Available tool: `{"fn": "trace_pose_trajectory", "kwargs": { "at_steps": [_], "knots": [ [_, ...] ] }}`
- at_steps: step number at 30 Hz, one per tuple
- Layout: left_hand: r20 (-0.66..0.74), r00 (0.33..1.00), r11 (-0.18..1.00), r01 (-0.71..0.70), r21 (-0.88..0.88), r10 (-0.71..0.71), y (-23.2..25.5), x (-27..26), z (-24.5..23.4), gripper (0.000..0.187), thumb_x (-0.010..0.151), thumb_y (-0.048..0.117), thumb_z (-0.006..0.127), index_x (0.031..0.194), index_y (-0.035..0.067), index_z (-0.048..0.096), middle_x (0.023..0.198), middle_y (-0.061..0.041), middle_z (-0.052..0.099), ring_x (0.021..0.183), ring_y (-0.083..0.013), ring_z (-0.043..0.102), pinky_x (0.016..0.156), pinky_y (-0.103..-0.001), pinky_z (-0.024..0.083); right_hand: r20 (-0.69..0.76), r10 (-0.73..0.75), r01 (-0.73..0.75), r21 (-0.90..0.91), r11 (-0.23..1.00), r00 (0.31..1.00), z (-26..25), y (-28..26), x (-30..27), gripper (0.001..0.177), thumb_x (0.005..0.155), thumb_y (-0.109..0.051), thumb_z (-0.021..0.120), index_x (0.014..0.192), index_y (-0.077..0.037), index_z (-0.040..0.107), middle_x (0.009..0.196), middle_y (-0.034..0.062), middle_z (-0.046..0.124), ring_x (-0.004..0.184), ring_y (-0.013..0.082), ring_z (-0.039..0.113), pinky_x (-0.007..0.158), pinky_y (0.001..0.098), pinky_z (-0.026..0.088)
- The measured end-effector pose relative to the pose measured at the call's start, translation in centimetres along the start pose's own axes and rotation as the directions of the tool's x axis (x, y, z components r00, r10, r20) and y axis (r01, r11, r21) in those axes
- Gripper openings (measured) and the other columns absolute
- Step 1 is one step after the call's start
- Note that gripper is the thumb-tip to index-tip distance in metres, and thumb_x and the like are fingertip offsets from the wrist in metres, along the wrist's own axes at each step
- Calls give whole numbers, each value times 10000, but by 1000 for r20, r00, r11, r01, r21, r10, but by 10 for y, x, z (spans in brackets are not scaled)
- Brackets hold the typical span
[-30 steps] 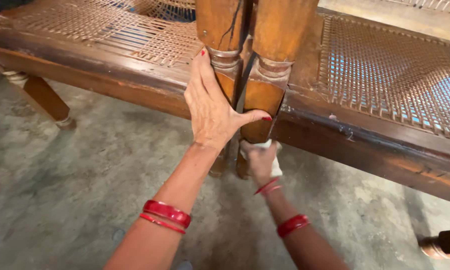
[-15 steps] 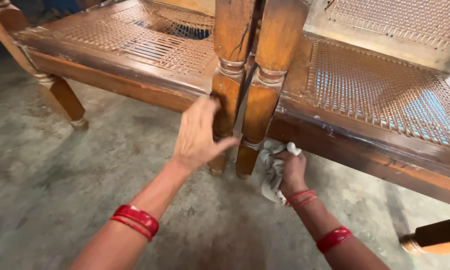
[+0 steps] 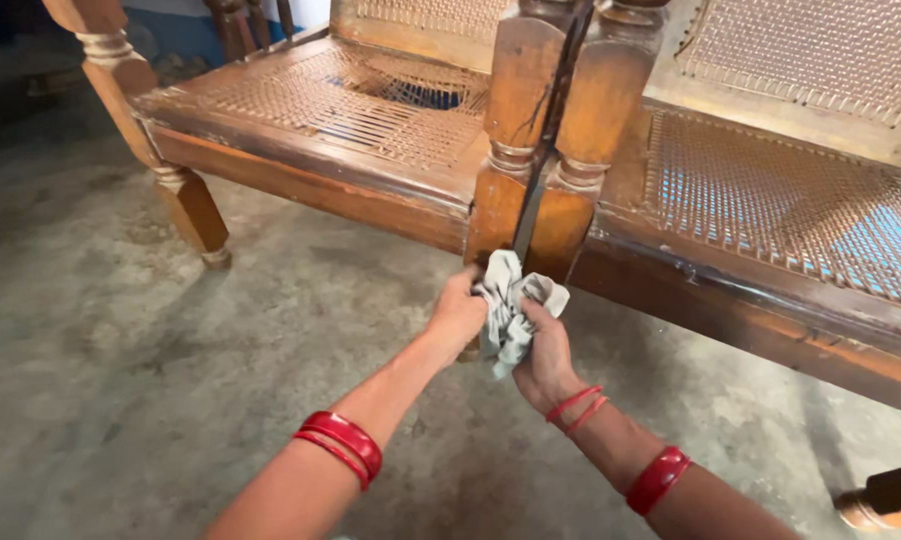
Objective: The person wipes a wooden chair with a cloth, cleaning the seat, legs, armrests, and backrest. The person uses a white cloth to remove dust and dirt from the chair's surfaces.
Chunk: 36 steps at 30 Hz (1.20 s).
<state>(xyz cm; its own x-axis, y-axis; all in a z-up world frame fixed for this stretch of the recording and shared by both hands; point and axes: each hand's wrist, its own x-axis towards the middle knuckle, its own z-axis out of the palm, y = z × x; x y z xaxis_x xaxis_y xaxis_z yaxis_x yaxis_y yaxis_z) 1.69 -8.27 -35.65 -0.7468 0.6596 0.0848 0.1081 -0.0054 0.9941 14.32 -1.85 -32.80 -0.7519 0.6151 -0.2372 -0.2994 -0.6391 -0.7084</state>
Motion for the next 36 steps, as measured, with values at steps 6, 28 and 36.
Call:
{"fn": "trace_pose_trajectory", "kwargs": {
  "at_steps": [6, 28, 36],
  "knots": [
    [325, 913, 938, -307, 157, 245, 37, 3, -31, 323, 784, -12, 652, 1080, 48, 765, 1015, -125, 775, 982, -256, 736, 869, -351, 558, -40, -123, 93, -446, 890, 992, -1, -6, 8, 266, 871, -14, 652, 1132, 8, 697, 978, 89, 743, 826, 217, 713, 698, 384, 565],
    [160, 942, 218, -230, 948, 296, 106, 19, -66, 1308, 550, 205, 923, 1594, 63, 146, 1696, -91, 45, 1568, -345, -1, 1227, -629, 138, -67, -791, 364, -862, 353, 608, 37, 95, 100, 223, 863, -178, 732, 968, 17, 706, 893, 166, 756, 812, 343, 732, 799, 428, 559],
    [169, 936, 233, -247, 941, 308, 109, 20, -66, 1278, 566, 178, 911, 1590, 58, 155, 1695, -92, 38, 1559, -362, -17, 1221, -639, 111, 58, -773, 491, -801, 342, 632, 3, 73, 107, 274, 799, -102, 748, 1040, 23, 711, 959, 150, 784, 911, 267, 768, 807, 395, 570]
  ]
}}
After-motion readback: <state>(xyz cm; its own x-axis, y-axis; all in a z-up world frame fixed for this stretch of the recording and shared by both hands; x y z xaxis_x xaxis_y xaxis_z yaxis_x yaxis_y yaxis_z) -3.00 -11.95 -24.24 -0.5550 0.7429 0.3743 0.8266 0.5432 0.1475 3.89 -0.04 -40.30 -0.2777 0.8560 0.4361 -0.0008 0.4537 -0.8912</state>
